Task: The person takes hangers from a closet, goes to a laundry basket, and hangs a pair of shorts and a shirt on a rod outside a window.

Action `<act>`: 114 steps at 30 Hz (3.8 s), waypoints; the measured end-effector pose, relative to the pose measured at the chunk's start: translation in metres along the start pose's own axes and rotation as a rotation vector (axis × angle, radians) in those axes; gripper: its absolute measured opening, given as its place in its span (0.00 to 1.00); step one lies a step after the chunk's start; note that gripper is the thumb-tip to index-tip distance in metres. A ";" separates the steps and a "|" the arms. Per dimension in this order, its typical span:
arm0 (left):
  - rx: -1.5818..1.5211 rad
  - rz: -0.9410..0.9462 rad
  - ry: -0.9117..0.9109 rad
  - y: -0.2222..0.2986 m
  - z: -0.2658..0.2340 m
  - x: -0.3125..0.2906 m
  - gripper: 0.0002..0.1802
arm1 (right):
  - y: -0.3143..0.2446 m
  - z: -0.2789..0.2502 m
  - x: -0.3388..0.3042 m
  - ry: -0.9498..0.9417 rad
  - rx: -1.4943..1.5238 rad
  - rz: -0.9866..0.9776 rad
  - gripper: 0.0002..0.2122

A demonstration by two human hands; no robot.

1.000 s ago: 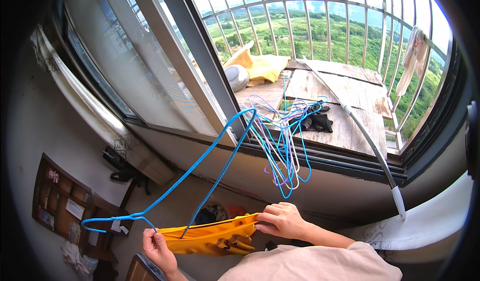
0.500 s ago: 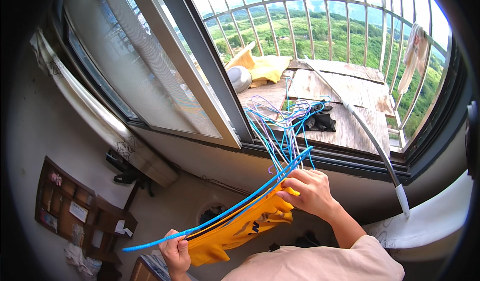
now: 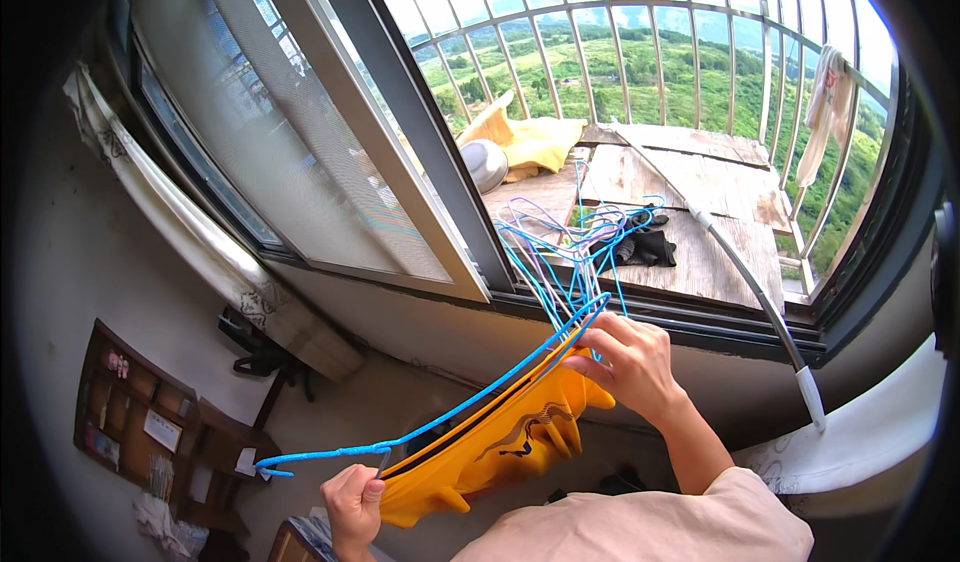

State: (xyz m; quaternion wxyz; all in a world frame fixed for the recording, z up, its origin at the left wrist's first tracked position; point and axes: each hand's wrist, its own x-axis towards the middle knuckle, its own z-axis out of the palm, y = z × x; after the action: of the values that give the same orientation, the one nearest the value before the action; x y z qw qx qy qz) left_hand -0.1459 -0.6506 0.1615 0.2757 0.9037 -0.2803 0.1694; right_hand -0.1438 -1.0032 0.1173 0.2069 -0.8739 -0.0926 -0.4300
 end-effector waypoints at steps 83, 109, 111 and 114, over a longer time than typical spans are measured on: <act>0.001 0.136 0.304 -0.036 0.009 0.009 0.35 | -0.006 -0.028 0.003 -0.077 0.206 -0.079 0.08; -0.406 -0.112 0.274 -0.024 0.020 0.016 0.20 | -0.008 -0.033 0.008 -0.082 0.508 0.385 0.09; -0.555 -0.207 0.265 -0.032 0.007 0.009 0.19 | 0.002 -0.030 0.009 -0.040 0.471 0.213 0.10; -0.703 -0.352 0.193 -0.045 -0.005 0.005 0.18 | 0.006 -0.031 0.004 -0.129 0.559 0.272 0.10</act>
State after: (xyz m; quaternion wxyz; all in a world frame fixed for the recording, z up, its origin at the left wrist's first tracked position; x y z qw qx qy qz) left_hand -0.1153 -0.6188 0.1493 0.6180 0.7684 -0.1349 0.0973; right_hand -0.1616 -1.0224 0.1362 0.4882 -0.8132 -0.1026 -0.2999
